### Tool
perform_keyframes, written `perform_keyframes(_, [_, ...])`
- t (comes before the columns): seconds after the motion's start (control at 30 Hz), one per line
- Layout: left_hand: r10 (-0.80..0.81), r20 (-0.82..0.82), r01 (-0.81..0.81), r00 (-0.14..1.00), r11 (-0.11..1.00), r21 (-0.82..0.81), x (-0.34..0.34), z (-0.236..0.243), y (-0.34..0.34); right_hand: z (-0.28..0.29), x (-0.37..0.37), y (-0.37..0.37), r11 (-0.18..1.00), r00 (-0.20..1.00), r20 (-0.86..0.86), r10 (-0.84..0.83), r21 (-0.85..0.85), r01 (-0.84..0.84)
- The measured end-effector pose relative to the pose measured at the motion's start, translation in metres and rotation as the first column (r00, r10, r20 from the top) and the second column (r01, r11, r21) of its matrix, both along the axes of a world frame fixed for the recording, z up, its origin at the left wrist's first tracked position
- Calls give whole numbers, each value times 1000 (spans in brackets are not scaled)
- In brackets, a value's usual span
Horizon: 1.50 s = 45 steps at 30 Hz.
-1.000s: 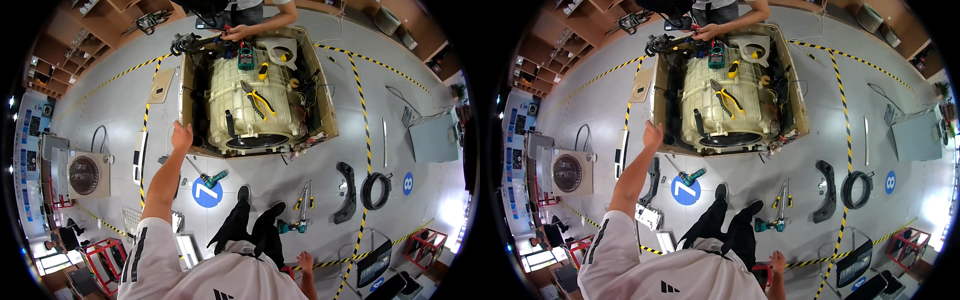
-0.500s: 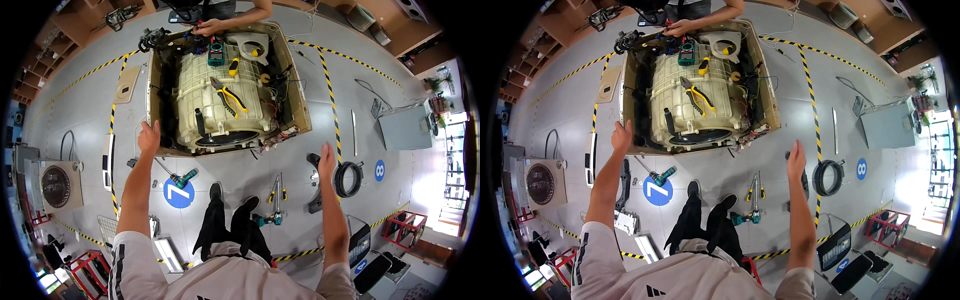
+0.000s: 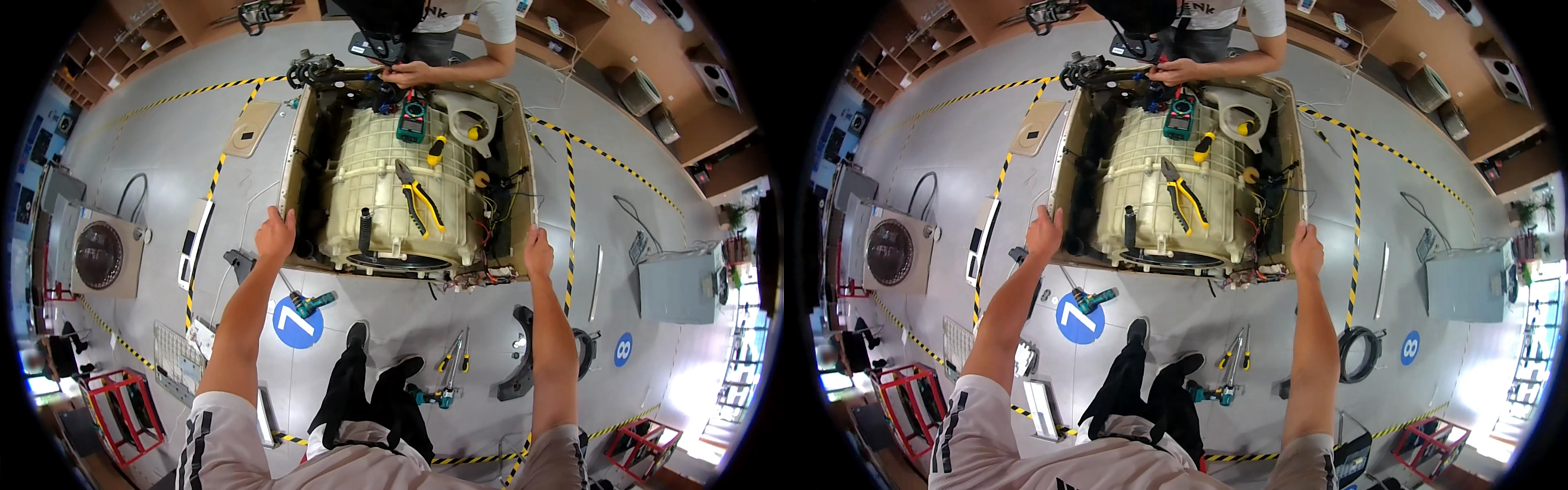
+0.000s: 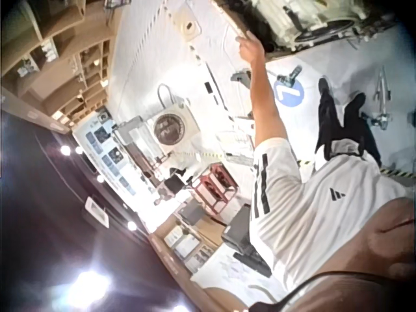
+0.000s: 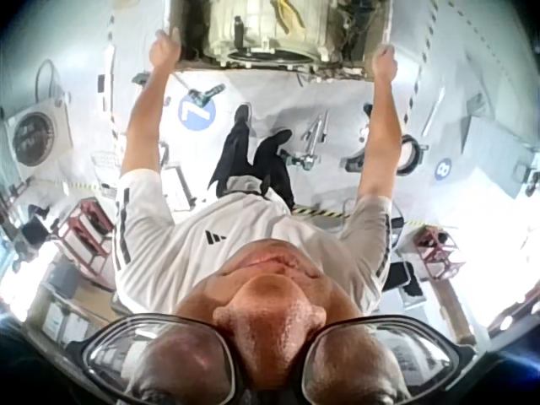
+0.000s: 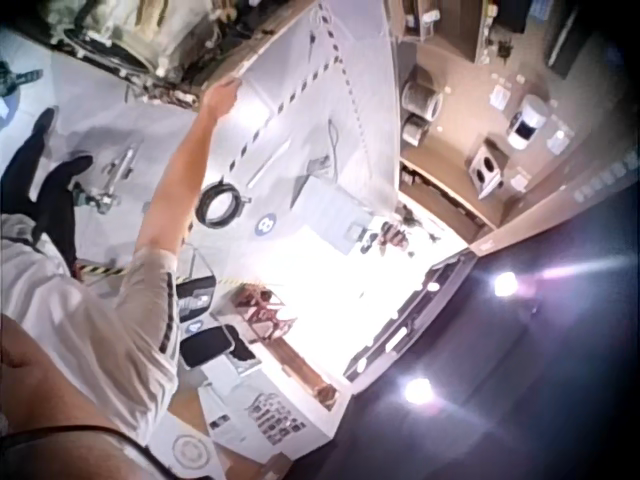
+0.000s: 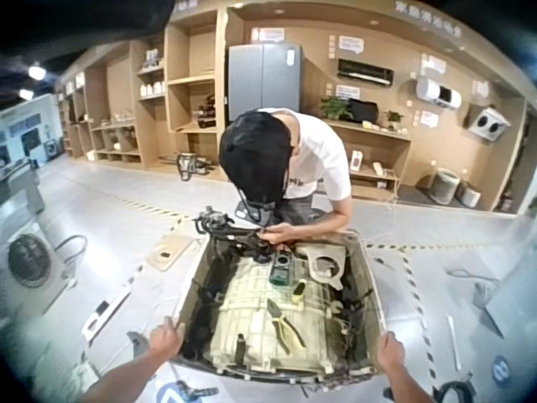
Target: The person removes the door seal and various internal components from a washing machine tub, then uses a screwdriver and pliers to disconnect wiring and fasteners from the lower assembly.
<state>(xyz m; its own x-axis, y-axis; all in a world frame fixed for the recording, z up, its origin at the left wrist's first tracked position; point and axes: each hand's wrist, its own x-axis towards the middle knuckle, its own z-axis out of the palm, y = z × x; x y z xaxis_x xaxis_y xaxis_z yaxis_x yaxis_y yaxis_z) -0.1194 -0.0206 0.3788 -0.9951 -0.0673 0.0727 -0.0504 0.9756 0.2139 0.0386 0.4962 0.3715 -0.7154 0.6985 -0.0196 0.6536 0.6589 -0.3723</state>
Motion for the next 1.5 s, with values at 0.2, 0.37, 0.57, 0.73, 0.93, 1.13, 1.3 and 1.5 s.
perform_keyframes(0.2, [9,14,-8,1000,1000,-18,-2,-8,0,6,-4,-4,999,999,25,-40,4,40])
perform_keyframes(0.37, [-4,1,4,1000,1000,-9,-2,-8,2,5,-4,0,999,999,36,-40,24,39])
perform_keyframes(0.57, [13,-4,-13,1000,999,-33,1,-6,2,16,-3,-8,999,997,51,-51,2,51])
perform_keyframes(0.73, [-6,-51,4,999,999,-50,0,-10,1,17,-2,-8,998,997,25,-68,-11,68])
perform_keyframes(0.93, [-8,-47,6,999,999,-43,1,-9,4,14,0,-7,997,997,-6,-75,-11,75])
perform_keyframes(1.13, [17,-28,-18,999,999,-39,2,-7,3,10,-1,-5,995,995,-3,-101,-25,101])
perform_keyframes(1.3, [21,-17,-21,1000,1000,-18,1,-5,3,10,-1,-4,990,992,-6,-130,-62,129])
perform_keyframes(1.5, [37,17,-37,999,999,9,1,-5,2,15,-1,-5,994,995,34,-91,-64,93])
